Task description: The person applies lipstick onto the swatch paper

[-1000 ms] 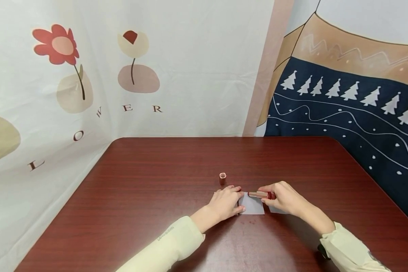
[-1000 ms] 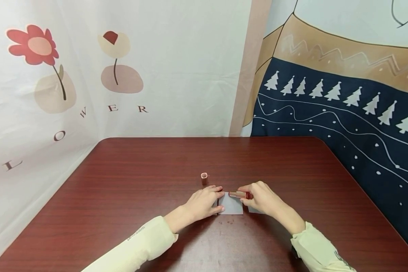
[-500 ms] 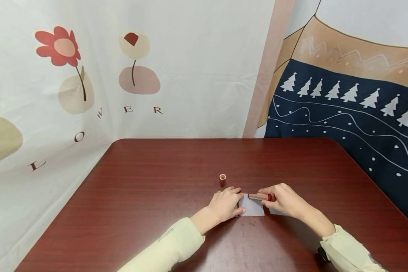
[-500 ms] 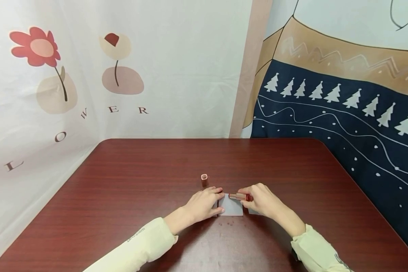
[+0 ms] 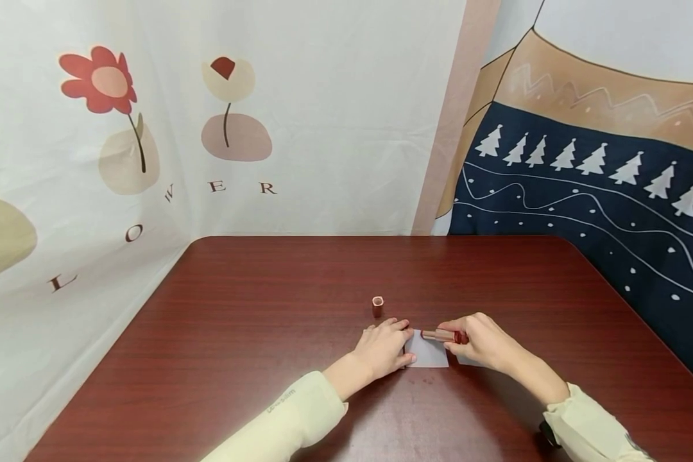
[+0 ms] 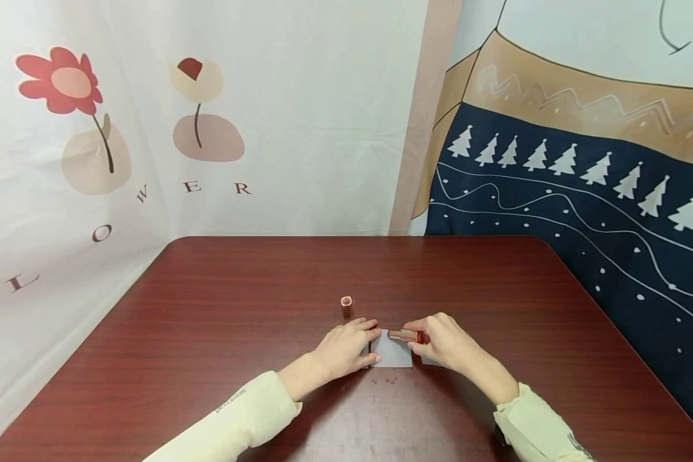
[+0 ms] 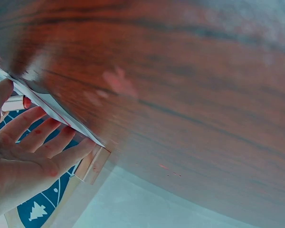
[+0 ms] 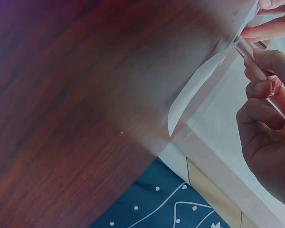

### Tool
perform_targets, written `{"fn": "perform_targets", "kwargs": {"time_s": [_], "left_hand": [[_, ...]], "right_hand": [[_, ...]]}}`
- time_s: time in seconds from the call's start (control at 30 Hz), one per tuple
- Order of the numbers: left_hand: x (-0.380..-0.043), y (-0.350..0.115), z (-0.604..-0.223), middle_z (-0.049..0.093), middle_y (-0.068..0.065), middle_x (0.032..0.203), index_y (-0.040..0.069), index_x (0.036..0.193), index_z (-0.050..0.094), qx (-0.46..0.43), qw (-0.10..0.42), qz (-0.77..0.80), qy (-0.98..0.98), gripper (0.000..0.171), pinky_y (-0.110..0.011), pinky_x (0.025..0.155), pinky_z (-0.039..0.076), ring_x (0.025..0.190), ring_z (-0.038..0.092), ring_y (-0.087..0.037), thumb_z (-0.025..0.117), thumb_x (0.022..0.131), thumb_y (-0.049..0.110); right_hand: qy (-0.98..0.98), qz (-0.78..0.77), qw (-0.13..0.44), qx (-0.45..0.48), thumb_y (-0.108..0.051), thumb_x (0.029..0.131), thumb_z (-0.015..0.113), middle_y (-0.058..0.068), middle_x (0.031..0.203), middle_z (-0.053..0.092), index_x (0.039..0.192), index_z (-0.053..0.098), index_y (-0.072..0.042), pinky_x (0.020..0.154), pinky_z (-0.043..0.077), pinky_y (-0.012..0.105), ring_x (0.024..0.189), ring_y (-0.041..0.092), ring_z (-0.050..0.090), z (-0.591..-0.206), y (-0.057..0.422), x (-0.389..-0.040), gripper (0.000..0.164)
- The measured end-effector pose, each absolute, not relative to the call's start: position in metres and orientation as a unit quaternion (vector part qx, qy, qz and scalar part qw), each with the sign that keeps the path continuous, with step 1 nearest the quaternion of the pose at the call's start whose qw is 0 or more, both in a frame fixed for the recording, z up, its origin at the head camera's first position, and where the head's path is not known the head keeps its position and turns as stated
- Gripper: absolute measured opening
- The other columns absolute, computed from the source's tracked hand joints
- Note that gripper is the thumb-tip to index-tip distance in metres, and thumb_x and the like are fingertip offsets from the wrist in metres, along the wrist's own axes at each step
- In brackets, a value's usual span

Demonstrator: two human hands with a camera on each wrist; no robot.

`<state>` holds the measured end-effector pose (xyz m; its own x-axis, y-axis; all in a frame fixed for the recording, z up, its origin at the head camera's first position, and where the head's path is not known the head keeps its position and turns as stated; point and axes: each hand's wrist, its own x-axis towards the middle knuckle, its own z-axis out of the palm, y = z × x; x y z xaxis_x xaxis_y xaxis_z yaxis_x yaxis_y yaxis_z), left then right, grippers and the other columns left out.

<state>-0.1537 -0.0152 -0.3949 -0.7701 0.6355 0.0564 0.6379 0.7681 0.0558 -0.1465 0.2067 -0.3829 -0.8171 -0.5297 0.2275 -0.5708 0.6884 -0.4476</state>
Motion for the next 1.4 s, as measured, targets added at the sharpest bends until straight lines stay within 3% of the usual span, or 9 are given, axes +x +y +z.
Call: {"fn": "perform_targets", "kwargs": {"time_s": [1.4], "left_hand": [[-0.1520,-0.0165,-0.3945,0.051,0.000,0.134,0.016,0.126,0.060,-0.331,0.009,-0.041,-0.943,0.048,-0.046,0.087,0.045,0.124,0.046,-0.020,0.063,0.086,0.042]], "right_hand": [[-0.919,0.241,0.049,0.310,-0.008,0.077,0.073,-0.016,0.054,0.045,0.102,0.069,0.004,0.040,0.036,0.018,0.046,-0.005,0.036,-0.3814,0.2033,-0.1406,0.028]]}}
